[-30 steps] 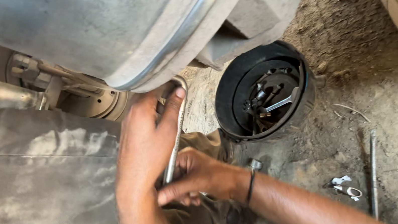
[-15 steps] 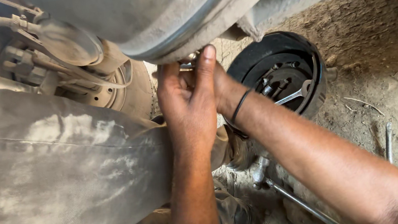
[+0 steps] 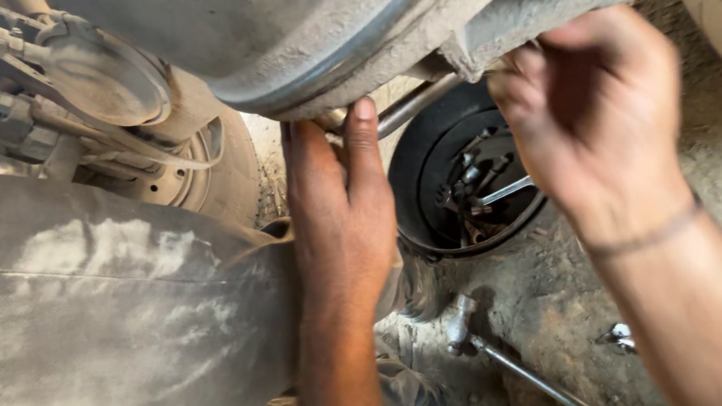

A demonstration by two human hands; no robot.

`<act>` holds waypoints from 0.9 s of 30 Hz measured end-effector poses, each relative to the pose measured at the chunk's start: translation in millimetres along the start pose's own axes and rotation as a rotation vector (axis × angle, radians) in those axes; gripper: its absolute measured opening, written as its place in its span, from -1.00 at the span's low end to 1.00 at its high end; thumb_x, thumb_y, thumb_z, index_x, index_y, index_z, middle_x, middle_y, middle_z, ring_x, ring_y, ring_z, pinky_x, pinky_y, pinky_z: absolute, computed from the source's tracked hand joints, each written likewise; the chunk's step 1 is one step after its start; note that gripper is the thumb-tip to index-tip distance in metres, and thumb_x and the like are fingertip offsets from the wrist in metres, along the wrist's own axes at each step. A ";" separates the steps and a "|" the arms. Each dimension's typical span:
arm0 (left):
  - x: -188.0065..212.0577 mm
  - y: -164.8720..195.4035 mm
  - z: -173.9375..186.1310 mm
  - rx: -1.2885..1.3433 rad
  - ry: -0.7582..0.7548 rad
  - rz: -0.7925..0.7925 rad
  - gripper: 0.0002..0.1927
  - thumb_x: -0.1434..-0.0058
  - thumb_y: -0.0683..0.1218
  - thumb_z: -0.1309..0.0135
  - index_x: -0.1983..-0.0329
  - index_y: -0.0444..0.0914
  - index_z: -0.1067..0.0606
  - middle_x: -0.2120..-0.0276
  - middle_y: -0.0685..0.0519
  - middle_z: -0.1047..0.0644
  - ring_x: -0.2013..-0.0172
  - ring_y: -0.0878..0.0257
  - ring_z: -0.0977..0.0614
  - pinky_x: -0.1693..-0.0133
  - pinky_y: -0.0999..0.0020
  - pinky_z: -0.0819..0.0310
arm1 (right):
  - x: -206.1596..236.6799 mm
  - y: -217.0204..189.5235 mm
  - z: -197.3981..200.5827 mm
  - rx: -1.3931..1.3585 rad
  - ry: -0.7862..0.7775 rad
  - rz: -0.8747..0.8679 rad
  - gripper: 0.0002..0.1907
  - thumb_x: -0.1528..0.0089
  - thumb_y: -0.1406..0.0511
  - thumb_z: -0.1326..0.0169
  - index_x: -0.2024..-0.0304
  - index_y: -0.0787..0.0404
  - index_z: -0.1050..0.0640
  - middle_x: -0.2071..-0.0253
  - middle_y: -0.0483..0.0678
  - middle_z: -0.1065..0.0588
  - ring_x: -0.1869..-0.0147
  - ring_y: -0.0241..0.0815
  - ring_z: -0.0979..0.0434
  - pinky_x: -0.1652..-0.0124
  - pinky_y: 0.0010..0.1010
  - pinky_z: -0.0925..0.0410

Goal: The person works under a vehicle, using a wrench and socket to loosen and remove a bolt from the undercarriage. They then use a hammer to tap a small metal part on the ground and reattach the socket to a ratchet, continuing to work on the vehicle's underside.

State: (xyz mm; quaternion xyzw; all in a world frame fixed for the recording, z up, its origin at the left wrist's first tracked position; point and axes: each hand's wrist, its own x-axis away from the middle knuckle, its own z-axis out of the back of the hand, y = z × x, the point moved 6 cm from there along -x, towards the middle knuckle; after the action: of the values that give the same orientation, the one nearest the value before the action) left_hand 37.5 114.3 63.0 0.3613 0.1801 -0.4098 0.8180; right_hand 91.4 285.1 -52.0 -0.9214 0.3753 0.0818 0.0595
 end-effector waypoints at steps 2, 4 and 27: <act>-2.3 -0.8 3.0 -0.027 -0.047 0.085 -0.57 -0.51 0.11 0.13 -0.15 -0.34 -0.40 0.11 -0.15 -0.62 0.10 -0.01 -0.70 0.06 0.05 -0.54 | 40.0 -14.8 -9.5 0.067 -0.079 0.169 -0.77 -0.46 0.32 -0.02 0.28 0.33 -0.50 0.23 0.10 -0.55 0.20 -0.17 -0.61 0.30 -0.46 -0.47; -6.0 2.1 4.2 -0.053 -0.069 0.118 -0.59 -0.49 0.10 0.12 -0.08 -0.35 -0.42 0.19 -0.19 -0.62 0.19 -0.09 -0.68 0.13 0.02 -0.51 | 76.7 -17.0 -12.3 0.065 -0.081 0.223 -0.66 -0.45 0.22 0.05 0.24 0.37 -0.54 0.14 0.15 -0.58 0.14 -0.12 -0.64 0.32 -0.45 -0.47; -5.5 27.9 20.0 -0.364 -0.412 0.416 -0.47 -0.34 0.27 0.06 0.00 -0.28 -0.43 0.21 -0.16 -0.63 0.13 0.00 -0.72 0.05 -0.04 -0.56 | 132.4 138.5 -23.5 0.402 -0.286 -0.623 -0.56 -0.22 0.35 -0.30 -0.09 0.45 -0.51 0.12 0.01 -0.56 0.20 -0.28 -0.51 0.25 -0.47 -0.45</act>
State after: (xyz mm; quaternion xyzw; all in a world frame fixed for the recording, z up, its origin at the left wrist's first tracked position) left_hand 56.5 113.7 92.1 0.1480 0.0040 -0.2598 0.9542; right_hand 90.2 92.3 -61.5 -0.9403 0.0743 0.1121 0.3125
